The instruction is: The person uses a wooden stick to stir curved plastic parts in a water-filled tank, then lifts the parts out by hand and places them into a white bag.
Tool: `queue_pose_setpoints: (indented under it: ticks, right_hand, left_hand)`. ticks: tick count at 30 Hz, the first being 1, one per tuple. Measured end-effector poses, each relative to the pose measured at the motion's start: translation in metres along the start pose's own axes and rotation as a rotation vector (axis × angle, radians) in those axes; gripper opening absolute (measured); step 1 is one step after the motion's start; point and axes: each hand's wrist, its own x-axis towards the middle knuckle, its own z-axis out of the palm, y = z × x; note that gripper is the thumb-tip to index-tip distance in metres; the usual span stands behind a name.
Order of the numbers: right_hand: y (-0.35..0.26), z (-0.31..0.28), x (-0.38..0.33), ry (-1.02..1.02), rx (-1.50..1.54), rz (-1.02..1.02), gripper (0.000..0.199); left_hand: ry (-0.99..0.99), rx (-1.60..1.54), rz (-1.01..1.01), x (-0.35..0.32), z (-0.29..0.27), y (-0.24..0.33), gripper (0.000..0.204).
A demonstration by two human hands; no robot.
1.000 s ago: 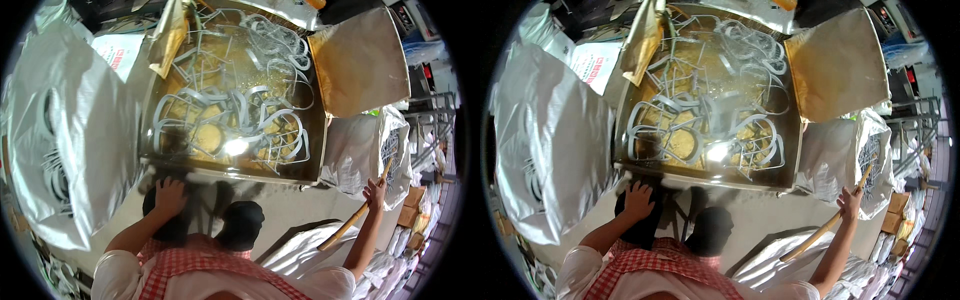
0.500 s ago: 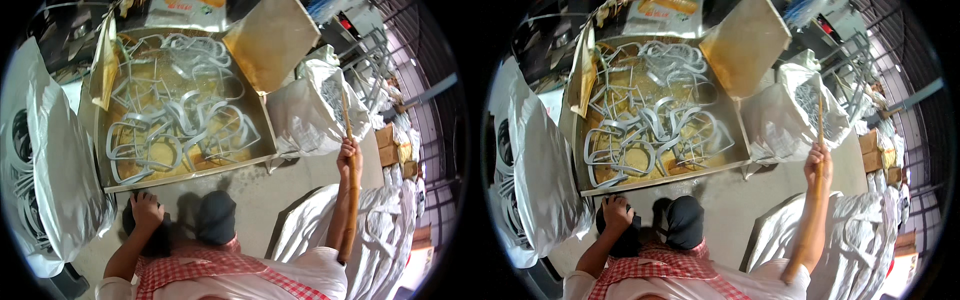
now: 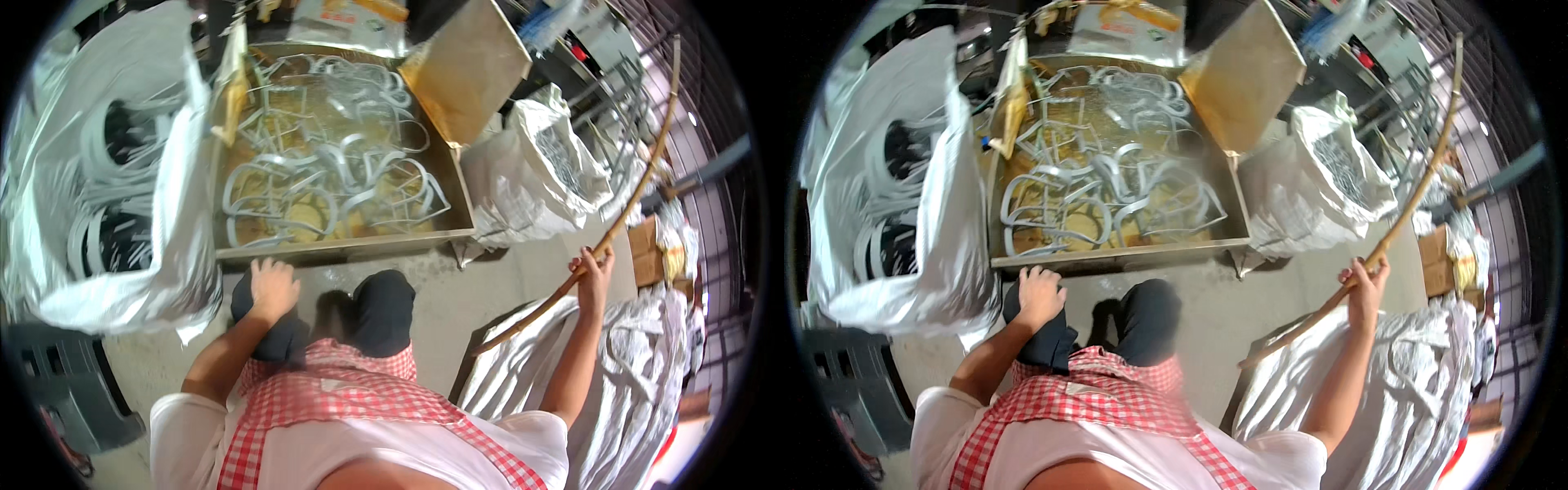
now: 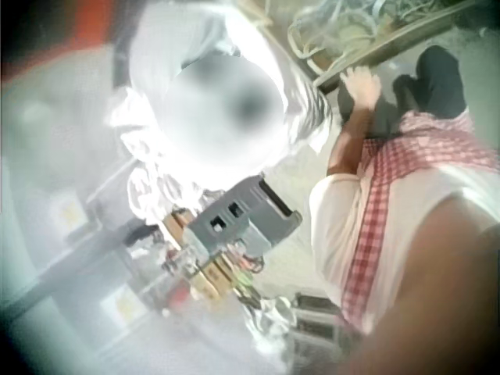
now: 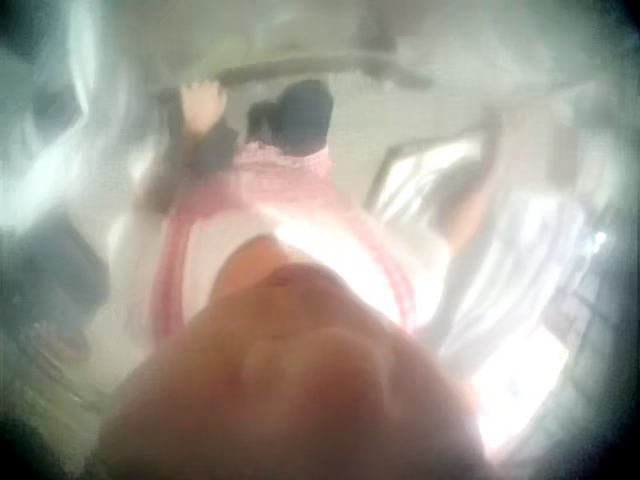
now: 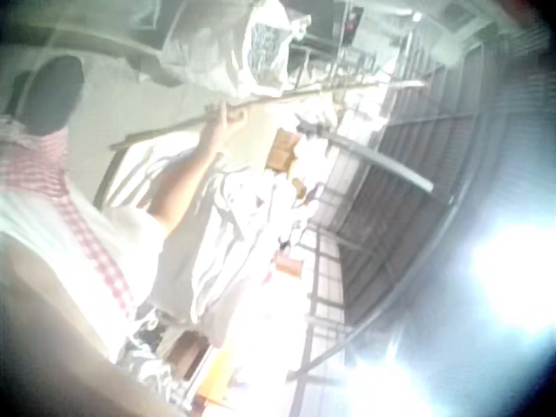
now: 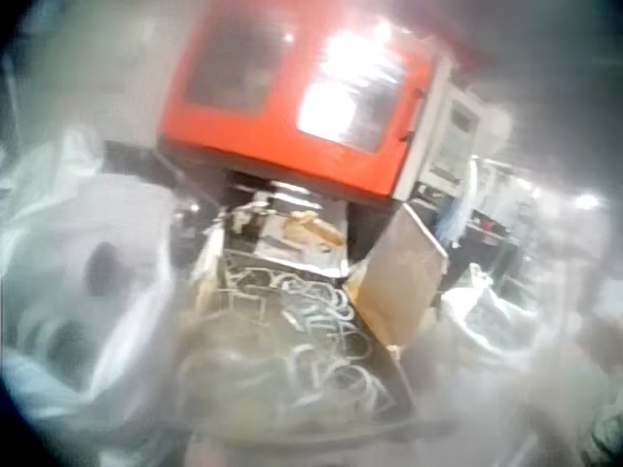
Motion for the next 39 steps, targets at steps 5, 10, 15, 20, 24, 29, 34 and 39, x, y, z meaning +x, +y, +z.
queue_pose_setpoints:
  ticks: [5, 10, 15, 20, 24, 29, 34, 39]
  right_hand:
    - [-0.051, 0.035, 0.030, -0.116, -0.348, -0.481, 0.041]
    - [-0.018, 0.071, 0.059, -0.302, -0.533, -0.339, 0.039]
    - [0.055, 0.107, 0.083, -0.393, -1.032, -0.322, 0.047]
    - [0.102, 0.151, 0.126, -0.414, -1.185, -0.357, 0.037]
    - [0.126, 0.207, 0.179, -0.428, -1.382, -0.632, 0.019]
    - [0.112, 0.317, 0.194, -0.278, -1.662, -0.416, 0.023]
    - [0.140, 0.426, 0.202, -0.354, -1.732, -0.627, 0.025]
    - [0.187, 0.528, 0.190, -0.497, -1.667, -0.743, 0.021]
  left_hand:
    - [-0.052, -0.007, -0.037, -0.008, -0.001, -0.002, 0.029]
    - [-0.173, 0.043, -0.054, -0.005, -0.017, 0.012, 0.034]
    - [-0.478, 0.000, 0.073, 0.033, -0.029, 0.025, 0.046]
    - [-0.288, -0.362, 0.300, 0.057, -0.014, 0.044, 0.044]
    - [-0.473, -0.413, 0.402, 0.077, 0.022, 0.043, 0.046]
    - [-0.495, -0.389, 0.318, 0.109, 0.023, 0.043, 0.039]
    - [-0.629, -0.475, 0.341, 0.129, 0.005, 0.061, 0.039]
    - [-0.387, -0.503, 0.422, 0.121, 0.035, 0.041, 0.030]
